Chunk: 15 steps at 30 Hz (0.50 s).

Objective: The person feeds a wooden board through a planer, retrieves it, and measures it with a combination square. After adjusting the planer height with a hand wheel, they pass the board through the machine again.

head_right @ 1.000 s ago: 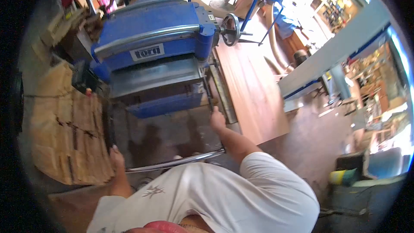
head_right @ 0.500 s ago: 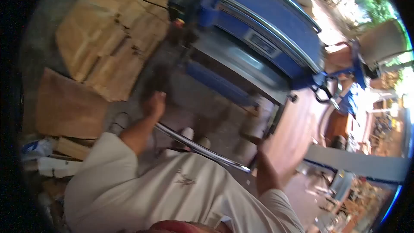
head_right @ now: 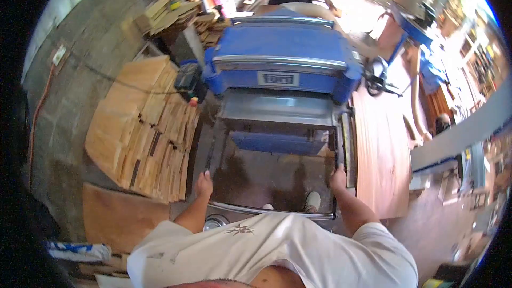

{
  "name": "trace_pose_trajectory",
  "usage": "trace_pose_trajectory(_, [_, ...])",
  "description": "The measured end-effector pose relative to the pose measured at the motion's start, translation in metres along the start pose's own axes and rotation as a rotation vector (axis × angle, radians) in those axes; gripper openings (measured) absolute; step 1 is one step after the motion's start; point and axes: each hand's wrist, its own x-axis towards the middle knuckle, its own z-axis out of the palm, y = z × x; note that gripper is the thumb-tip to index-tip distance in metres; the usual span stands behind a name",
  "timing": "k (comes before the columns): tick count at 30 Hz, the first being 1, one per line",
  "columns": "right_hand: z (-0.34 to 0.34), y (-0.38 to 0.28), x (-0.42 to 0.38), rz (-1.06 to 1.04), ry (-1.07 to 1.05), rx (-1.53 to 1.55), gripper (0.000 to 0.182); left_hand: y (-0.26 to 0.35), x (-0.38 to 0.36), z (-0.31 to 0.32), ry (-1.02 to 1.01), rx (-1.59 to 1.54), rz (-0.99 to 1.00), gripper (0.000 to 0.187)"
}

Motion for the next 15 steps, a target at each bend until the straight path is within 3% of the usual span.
trace_pose_trajectory(2, [-0.004,0.001,-0.005,-0.075,-0.04,-0.17,0.03,-0.017,0.009,0.02,0.09,0.016,0.047,0.042])
trace_pose_trajectory(6, [-0.023,0.018,0.021,-0.302,-0.324,0.004,0.041,-0.013,0.0,0.017,0.072,0.121,0.051,0.044])
trace_pose_trajectory(8, [-0.056,0.013,0.06,-0.659,-0.122,0.218,0.033,0.027,-0.037,-0.001,0.202,0.093,0.09,0.046])
trace_pose_trajectory(9, [-0.083,-0.003,0.082,-0.717,0.115,0.171,0.036,0.024,-0.035,0.021,0.189,0.104,0.123,0.046])
trace_pose_trajectory(10, [-0.108,-0.018,0.105,-0.846,0.419,0.148,0.04,0.008,-0.033,0.049,0.403,0.226,0.148,0.045])
trace_pose_trajectory(11, [-0.132,-0.025,0.137,-0.849,0.548,0.041,0.046,-0.005,-0.036,0.063,0.621,0.349,0.163,0.045])
trace_pose_trajectory(14, [-0.203,-0.064,0.215,-0.883,0.703,-0.237,0.055,0.006,-0.083,0.079,0.517,0.48,0.333,0.042])
trace_pose_trajectory(15, [-0.218,-0.076,0.235,-0.916,0.709,-0.306,0.058,0.021,-0.101,0.081,0.537,0.476,0.3,0.042])
